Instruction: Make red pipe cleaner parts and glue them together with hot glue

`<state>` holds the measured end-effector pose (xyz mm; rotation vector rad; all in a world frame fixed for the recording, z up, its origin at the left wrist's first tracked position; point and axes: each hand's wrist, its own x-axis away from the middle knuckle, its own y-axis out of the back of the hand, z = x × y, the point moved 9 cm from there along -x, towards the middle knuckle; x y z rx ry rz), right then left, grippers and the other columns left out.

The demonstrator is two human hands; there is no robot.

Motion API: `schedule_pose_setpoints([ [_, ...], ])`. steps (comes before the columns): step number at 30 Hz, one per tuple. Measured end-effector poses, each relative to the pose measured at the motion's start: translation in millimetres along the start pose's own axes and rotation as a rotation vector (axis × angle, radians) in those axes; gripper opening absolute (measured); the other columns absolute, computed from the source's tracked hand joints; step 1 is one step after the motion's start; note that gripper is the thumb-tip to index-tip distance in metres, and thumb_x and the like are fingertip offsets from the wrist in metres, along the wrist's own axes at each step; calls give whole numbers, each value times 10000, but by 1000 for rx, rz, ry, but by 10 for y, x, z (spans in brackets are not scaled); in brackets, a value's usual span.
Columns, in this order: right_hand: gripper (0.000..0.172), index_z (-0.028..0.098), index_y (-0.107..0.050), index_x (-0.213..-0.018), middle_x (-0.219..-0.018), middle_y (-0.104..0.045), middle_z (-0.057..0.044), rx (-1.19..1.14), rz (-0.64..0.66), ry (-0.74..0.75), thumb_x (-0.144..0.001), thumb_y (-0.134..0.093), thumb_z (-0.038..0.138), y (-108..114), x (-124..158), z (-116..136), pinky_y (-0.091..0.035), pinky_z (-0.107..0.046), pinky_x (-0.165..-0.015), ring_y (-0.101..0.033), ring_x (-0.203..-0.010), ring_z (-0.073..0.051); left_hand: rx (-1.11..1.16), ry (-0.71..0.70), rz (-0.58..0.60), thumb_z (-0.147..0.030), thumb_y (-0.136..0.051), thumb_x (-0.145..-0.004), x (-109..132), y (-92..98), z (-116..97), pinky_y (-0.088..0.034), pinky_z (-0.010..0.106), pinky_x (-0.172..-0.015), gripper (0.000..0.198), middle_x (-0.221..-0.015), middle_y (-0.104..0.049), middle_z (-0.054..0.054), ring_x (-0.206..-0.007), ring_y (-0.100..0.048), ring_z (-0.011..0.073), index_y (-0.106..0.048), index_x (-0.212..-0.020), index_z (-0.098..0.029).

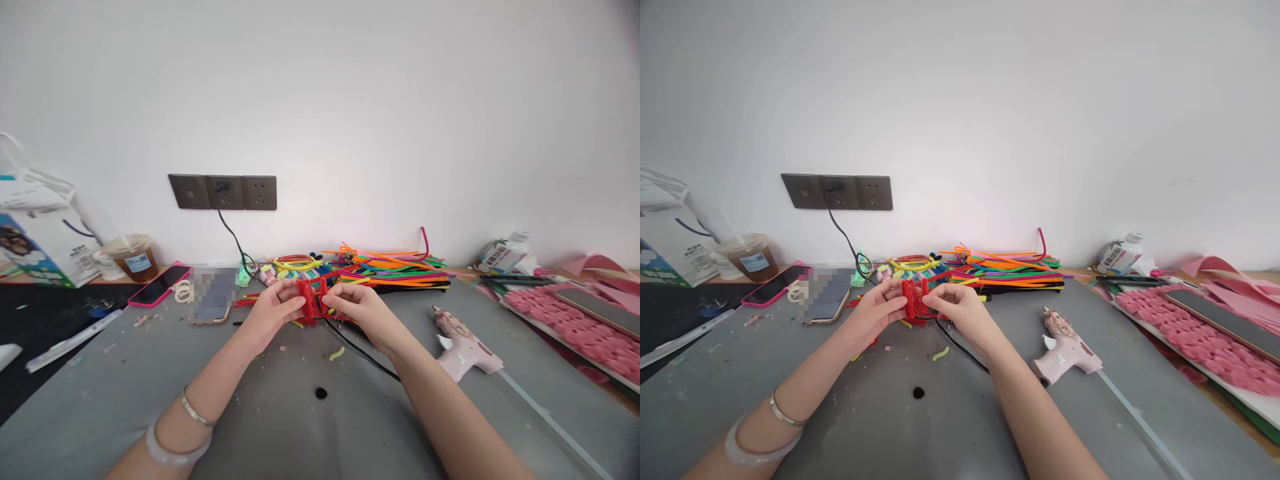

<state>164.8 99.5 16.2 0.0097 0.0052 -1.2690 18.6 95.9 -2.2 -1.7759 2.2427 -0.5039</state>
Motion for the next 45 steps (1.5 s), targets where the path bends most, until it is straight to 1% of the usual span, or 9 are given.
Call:
schedule_pose_setpoints([
  [3,353,177,-635,-669,-633,-579,33,19,12,11,-684,-802,488,-34,8,2,-327,-262,-573,-449,-581,-104,10,1,7,-237,-842,-701,-1,-7,19,-574,265,-737,356,-997,-765,72,-830,-720,160,-656,-998,-170],
  [5,350,175,-644,-673,-654,-613,20,17,15,9,-667,-811,483,-48,12,2,-370,-271,-610,-501,-614,-121,13,3,15,-238,-838,-707,-2,-12,35,-578,269,-739,358,-992,-766,74,-831,-722,164,-647,-1002,-170],
  [8,356,173,-642,-657,-653,-631,10,34,9,2,-658,-810,487,-60,18,8,-398,-278,-627,-528,-622,-129,8,1,28,-239,-826,-725,-4,-19,52,-580,279,-753,347,-998,-765,79,-851,-725,176,-640,-1009,-170],
  [14,372,175,-629,-645,-634,-626,10,44,5,-8,-632,-816,497,-85,26,20,-408,-277,-620,-524,-615,-130,-8,-4,24,-244,-813,-741,4,-26,44,-576,300,-782,335,-1024,-760,85,-894,-721,191,-631,-1011,-166],
  [24,387,179,-622,-657,-639,-588,15,92,-11,57,-669,-788,529,-83,7,46,-367,-273,-576,-483,-589,-123,-5,-5,29,-242,-819,-736,7,-33,44,-573,306,-782,325,-988,-759,62,-885,-720,187,-612,-978,-179],
  [32,344,195,-631,-716,-688,-624,18,-38,-27,74,-630,-843,451,-57,24,88,-475,-285,-635,-562,-629,-132,5,-7,10,-247,-833,-715,14,-41,25,-579,304,-781,341,-989,-753,54,-887,-723,189,-610,-964,-179],
  [38,350,200,-643,-720,-724,-659,-8,-25,-30,90,-615,-848,463,-58,16,97,-522,-319,-680,-617,-679,-163,7,-15,0,-239,-835,-709,13,-29,17,-579,324,-798,333,-1009,-748,63,-929,-718,211,-613,-948,-178],
  [41,346,203,-643,-717,-722,-655,-13,25,-38,125,-626,-834,476,-60,15,128,-513,-324,-675,-602,-678,-166,10,-14,1,-234,-834,-709,17,-33,20,-578,322,-797,316,-1014,-742,62,-943,-709,212,-618,-933,-181],
  [45,331,208,-648,-733,-676,-603,2,102,-38,189,-684,-786,505,-69,23,186,-460,-306,-615,-529,-626,-150,32,-14,4,-220,-830,-712,17,-32,26,-579,325,-791,298,-1020,-732,48,-901,-703,194,-637,-937,-190],
])
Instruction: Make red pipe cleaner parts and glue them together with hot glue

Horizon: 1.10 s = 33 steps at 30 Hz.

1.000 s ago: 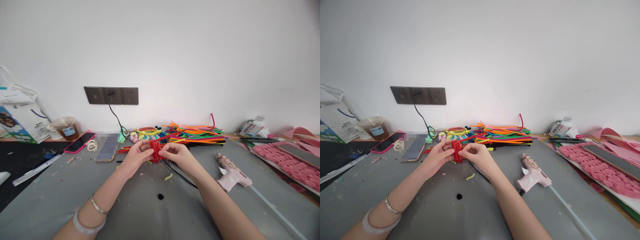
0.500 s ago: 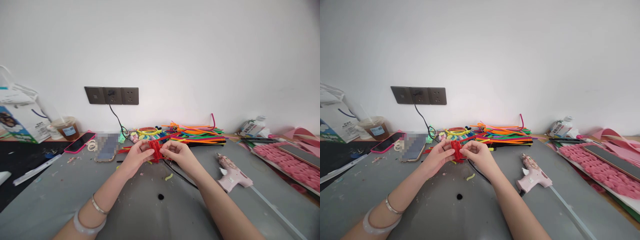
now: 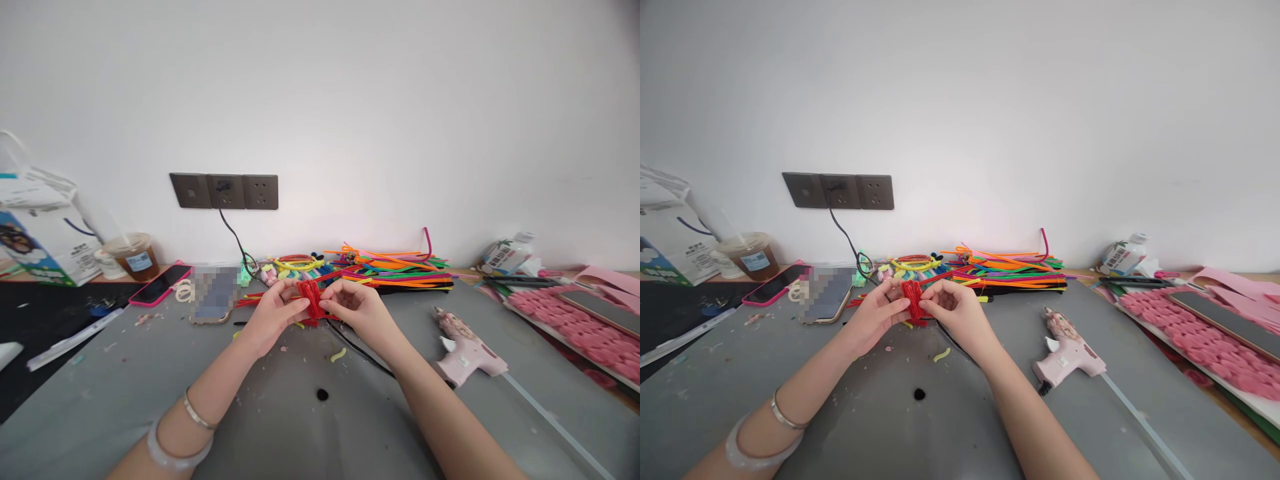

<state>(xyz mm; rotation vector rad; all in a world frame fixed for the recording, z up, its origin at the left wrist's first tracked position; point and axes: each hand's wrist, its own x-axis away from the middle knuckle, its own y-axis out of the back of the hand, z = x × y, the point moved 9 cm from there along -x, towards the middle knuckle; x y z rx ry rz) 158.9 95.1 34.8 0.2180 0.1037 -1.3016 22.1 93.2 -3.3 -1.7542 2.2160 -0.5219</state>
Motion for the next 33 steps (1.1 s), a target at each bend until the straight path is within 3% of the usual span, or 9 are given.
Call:
schedule_pose_setpoints([
  [8,339,220,-638,-807,-706,-565,5,-34,6,73,-708,-786,507,-10,6,80,-419,-305,-613,-488,-649,-159,58,-7,31,-206,-845,-697,7,-36,-37,-580,281,-735,309,-974,-719,20,-834,-691,156,-657,-941,-192],
  [22,295,257,-719,-912,-829,-601,-41,87,-41,297,-763,-770,506,6,60,275,-431,-344,-695,-522,-769,-208,67,-23,93,-244,-827,-732,30,-80,-50,-576,284,-722,292,-996,-738,46,-836,-703,177,-676,-977,-195],
  [33,229,263,-720,-916,-808,-581,-32,115,-19,347,-791,-769,449,-4,79,306,-398,-340,-681,-491,-756,-205,53,-31,108,-248,-828,-733,41,-98,-68,-569,276,-720,250,-964,-724,30,-833,-684,165,-700,-941,-195],
])
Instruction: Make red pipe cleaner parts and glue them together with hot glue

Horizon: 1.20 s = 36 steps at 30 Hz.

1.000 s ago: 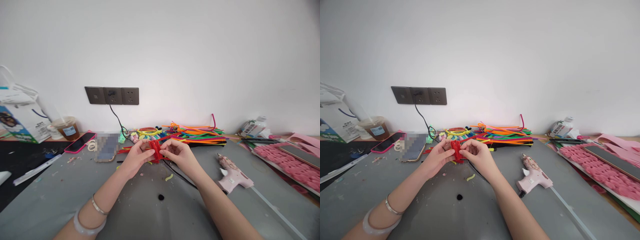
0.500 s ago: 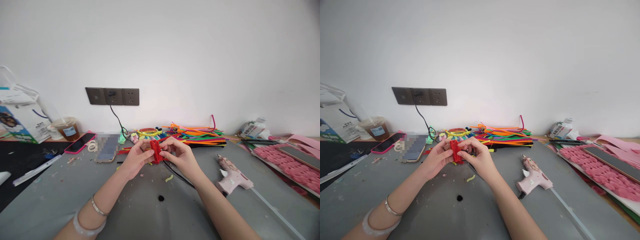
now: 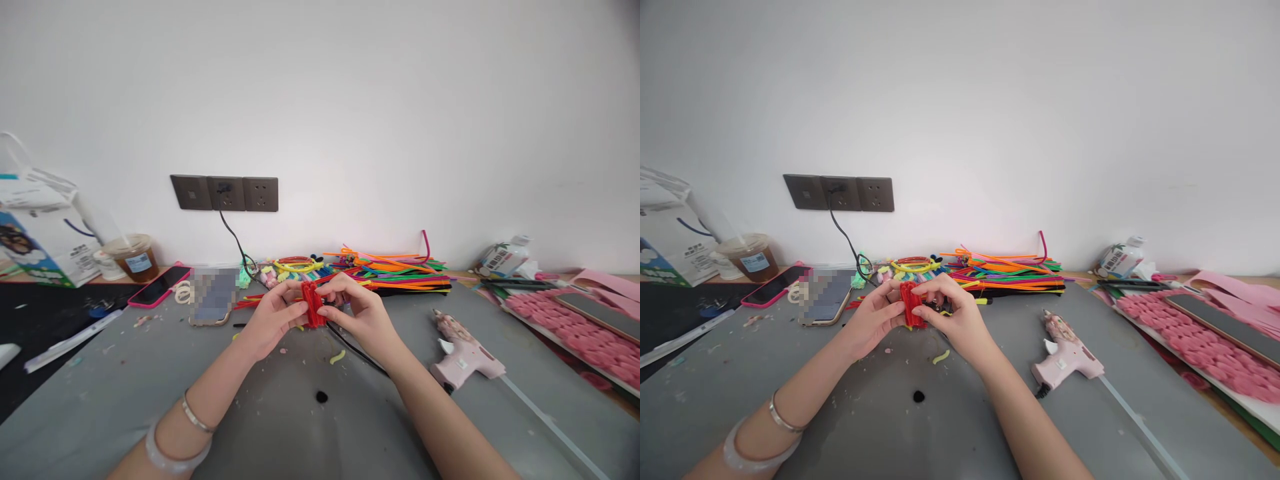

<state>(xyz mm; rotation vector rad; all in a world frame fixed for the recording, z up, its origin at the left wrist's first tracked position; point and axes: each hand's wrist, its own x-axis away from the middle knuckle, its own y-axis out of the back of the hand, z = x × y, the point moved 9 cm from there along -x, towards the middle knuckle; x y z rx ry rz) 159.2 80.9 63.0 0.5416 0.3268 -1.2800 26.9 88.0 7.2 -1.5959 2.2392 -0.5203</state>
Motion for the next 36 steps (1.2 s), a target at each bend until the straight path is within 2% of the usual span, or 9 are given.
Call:
schedule_pose_setpoints([
  [14,184,237,-721,-924,-808,-573,-26,36,20,61,-824,-754,388,-7,7,26,-400,-322,-667,-474,-740,-185,-21,-28,5,-250,-835,-725,-3,8,-9,-584,267,-712,275,-976,-700,29,-832,-679,155,-698,-956,-190],
  [21,167,239,-721,-935,-824,-584,-34,29,21,101,-828,-755,363,-17,9,81,-427,-321,-661,-486,-742,-185,-17,-52,-18,-274,-842,-718,-18,47,-10,-584,247,-673,270,-921,-696,17,-766,-676,134,-705,-935,-192],
  [36,155,243,-712,-976,-799,-610,-35,161,32,232,-868,-715,355,-25,26,210,-437,-318,-628,-506,-728,-186,-42,-62,-35,-284,-858,-694,11,50,-39,-598,266,-676,281,-884,-686,5,-768,-663,133,-703,-908,-187],
])
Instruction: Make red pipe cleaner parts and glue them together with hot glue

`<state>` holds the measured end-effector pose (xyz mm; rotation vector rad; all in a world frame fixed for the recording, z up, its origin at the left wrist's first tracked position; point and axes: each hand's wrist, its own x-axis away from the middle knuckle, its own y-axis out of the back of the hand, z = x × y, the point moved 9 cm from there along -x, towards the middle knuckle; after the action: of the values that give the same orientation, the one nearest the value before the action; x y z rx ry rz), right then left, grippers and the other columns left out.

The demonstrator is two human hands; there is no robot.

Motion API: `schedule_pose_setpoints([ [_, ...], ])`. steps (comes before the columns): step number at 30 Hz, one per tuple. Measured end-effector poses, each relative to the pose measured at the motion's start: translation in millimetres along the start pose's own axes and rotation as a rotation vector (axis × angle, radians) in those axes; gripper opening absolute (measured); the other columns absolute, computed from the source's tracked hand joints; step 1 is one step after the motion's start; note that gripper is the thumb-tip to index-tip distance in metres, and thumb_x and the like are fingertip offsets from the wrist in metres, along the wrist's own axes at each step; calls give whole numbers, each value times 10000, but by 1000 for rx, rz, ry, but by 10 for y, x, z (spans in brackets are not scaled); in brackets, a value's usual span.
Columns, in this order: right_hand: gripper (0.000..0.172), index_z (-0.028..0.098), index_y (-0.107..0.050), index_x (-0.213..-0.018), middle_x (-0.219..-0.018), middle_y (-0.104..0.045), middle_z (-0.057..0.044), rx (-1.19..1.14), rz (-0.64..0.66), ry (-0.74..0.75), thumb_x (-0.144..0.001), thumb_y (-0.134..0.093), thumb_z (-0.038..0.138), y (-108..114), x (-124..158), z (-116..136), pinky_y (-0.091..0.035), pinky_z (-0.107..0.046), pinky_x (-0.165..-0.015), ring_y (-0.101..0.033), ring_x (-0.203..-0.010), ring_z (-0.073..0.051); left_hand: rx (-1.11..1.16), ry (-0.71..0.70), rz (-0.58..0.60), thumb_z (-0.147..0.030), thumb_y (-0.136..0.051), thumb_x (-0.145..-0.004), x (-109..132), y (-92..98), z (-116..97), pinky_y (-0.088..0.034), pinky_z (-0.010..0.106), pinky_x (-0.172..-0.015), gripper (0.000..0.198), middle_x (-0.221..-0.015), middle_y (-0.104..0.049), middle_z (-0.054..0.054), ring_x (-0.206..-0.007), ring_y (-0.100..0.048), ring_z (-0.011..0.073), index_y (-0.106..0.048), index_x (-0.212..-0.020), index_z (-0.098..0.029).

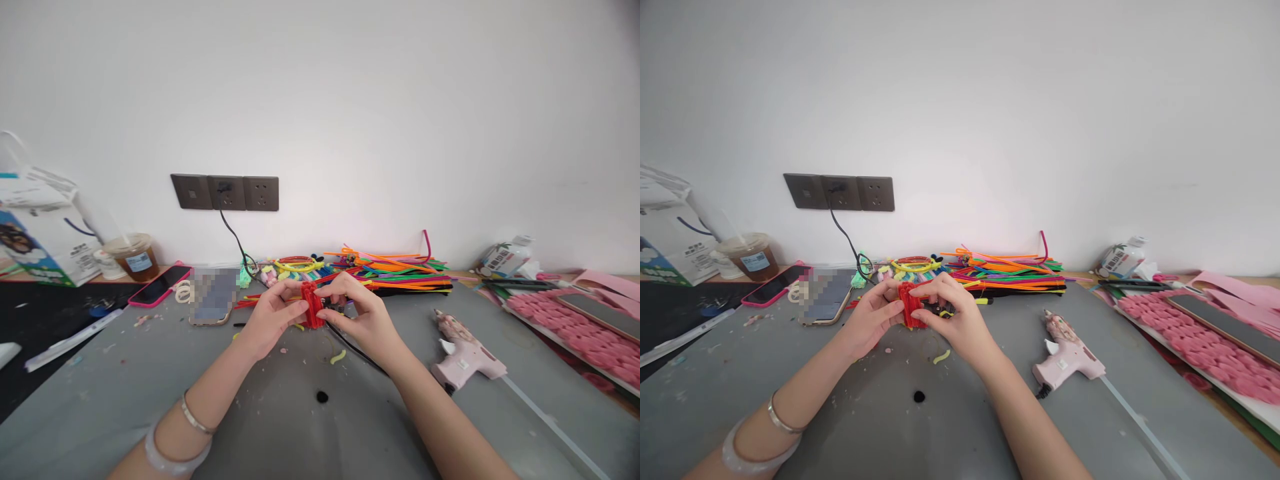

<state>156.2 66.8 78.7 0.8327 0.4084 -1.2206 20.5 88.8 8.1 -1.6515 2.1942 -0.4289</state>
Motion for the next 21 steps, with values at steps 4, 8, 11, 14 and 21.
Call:
schedule_pose_setpoints([
  [4,143,245,-704,-977,-804,-618,-34,9,8,10,-874,-710,343,-5,-1,9,-439,-320,-637,-501,-727,-185,-10,5,-15,-290,-862,-685,-4,1,-4,-593,270,-673,293,-893,-689,11,-770,-658,136,-701,-907,-186],
  [8,133,247,-699,-979,-800,-625,-33,29,10,24,-877,-708,330,-5,-4,18,-435,-321,-637,-496,-723,-185,-15,12,-25,-295,-867,-676,-3,1,-9,-591,280,-682,305,-893,-692,18,-773,-659,143,-701,-906,-184],
  [11,132,246,-698,-976,-800,-633,-35,46,11,28,-876,-709,330,-5,-3,24,-429,-323,-633,-490,-716,-186,-25,14,-37,-299,-871,-669,2,10,-9,-588,282,-680,313,-896,-691,22,-765,-658,143,-702,-905,-182],
  [14,132,242,-697,-973,-807,-642,-38,49,13,28,-873,-712,328,-7,0,28,-427,-323,-633,-489,-717,-186,-32,19,-53,-300,-877,-660,6,25,0,-588,281,-680,319,-894,-689,21,-769,-659,144,-701,-900,-182],
  [21,155,238,-697,-964,-802,-641,-41,58,20,25,-874,-707,364,-12,1,21,-428,-323,-634,-487,-713,-188,-16,22,-51,-296,-877,-661,6,19,0,-592,283,-694,318,-899,-688,19,-782,-663,142,-702,-901,-182],
])
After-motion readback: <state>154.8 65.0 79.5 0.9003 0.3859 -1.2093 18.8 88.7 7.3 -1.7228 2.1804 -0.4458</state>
